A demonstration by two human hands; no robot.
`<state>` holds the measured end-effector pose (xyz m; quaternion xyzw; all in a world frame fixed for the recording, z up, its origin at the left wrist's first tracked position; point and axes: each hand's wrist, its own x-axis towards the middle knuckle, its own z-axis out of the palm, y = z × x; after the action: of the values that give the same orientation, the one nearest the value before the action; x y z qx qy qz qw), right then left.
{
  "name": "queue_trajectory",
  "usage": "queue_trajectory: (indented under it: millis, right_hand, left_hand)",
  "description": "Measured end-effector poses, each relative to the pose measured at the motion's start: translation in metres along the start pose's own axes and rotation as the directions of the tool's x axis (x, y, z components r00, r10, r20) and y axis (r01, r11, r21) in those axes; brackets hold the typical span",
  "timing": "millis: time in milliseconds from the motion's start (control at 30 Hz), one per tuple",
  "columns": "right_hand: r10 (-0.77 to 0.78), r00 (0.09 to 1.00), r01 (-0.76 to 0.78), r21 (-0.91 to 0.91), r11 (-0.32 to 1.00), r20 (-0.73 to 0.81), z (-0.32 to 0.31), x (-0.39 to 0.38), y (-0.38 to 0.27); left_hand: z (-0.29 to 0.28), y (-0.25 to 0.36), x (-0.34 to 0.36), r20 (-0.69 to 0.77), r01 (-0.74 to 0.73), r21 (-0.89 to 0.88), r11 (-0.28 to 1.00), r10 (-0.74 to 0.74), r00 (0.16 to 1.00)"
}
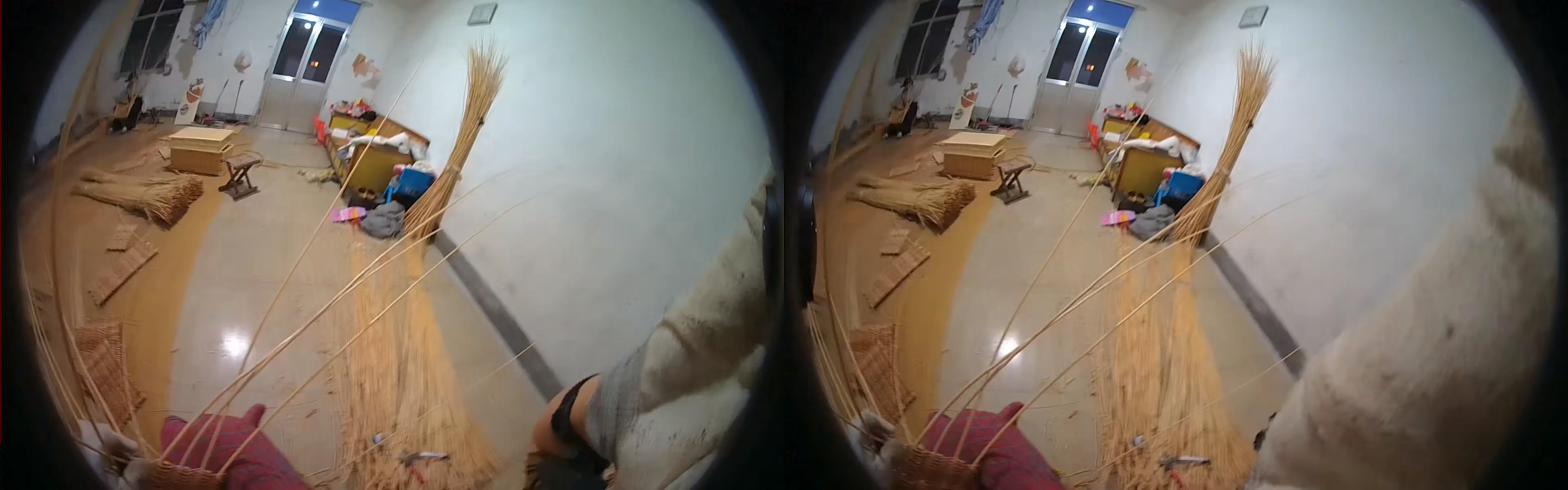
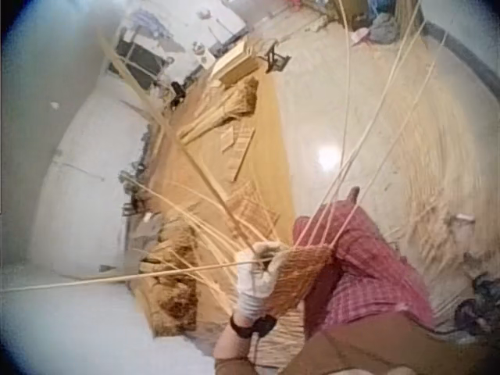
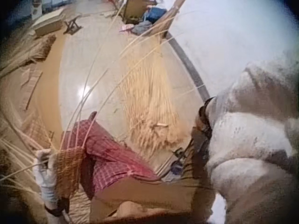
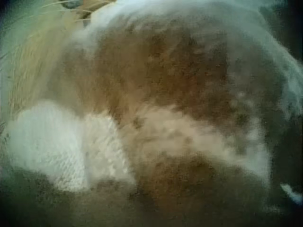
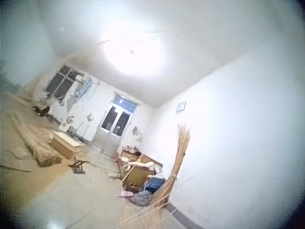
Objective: Weaving the side of a basket using thin wooden or bamboo strips.
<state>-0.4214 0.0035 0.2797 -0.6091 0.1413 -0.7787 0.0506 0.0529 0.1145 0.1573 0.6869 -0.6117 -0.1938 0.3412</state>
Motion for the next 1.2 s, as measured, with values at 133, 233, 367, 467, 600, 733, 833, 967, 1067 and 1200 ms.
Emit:
queue_trajectory:
  millis: [133,233,367,467,600,733,833,967,1067,1200]
  right_hand:
    - [-0.040,0.999,0.040,-0.021,0.999,-0.002,0.010,0.000,-0.005]
    - [-0.124,0.992,0.124,-0.006,0.992,-0.002,0.023,-0.002,-0.016]
    - [-0.104,0.992,0.101,0.034,0.994,0.066,0.017,-0.052,0.000]
    - [0.589,0.799,-0.576,-0.128,0.807,0.120,-0.019,-0.158,0.070]
    - [0.909,-0.416,-0.355,-0.924,-0.141,0.021,-0.121,-0.374,0.126]
    - [0.707,-0.702,0.020,-0.989,0.149,0.092,-0.205,-0.582,0.038]
    - [0.616,-0.785,-0.020,-0.991,-0.129,-0.064,-0.222,-0.661,-0.017]
    - [0.725,-0.676,-0.261,-0.878,-0.402,-0.132,-0.199,-0.672,-0.018]
    - [0.746,-0.630,-0.216,-0.971,0.099,0.216,-0.186,-0.654,0.009]
    - [0.849,-0.528,-0.320,-0.930,-0.182,0.015,-0.189,-0.649,0.047]
  left_hand:
    - [0.010,-0.003,-0.002,-0.039,0.070,-0.131,0.989,-0.075,0.996]
    - [0.008,-0.013,-0.006,-0.075,0.121,-0.166,0.979,-0.135,0.988]
    - [-0.002,-0.028,-0.012,-0.043,0.172,-0.140,0.975,-0.180,0.983]
    - [-0.005,-0.030,-0.006,-0.024,0.225,-0.017,0.974,-0.225,0.974]
    - [-0.002,-0.025,0.006,0.023,0.052,0.078,0.996,-0.054,0.998]
    - [-0.005,-0.024,0.001,-0.025,0.000,0.184,0.983,0.005,1.000]
    - [-0.005,-0.020,0.000,-0.068,0.111,0.211,0.971,-0.098,0.993]
    - [0.011,-0.002,0.016,-0.035,0.155,0.088,0.984,-0.153,0.988]
    - [0.020,0.016,0.007,-0.160,0.249,0.116,0.962,-0.229,0.960]
    - [0.007,0.025,-0.011,0.002,0.006,0.156,0.988,-0.006,1.000]
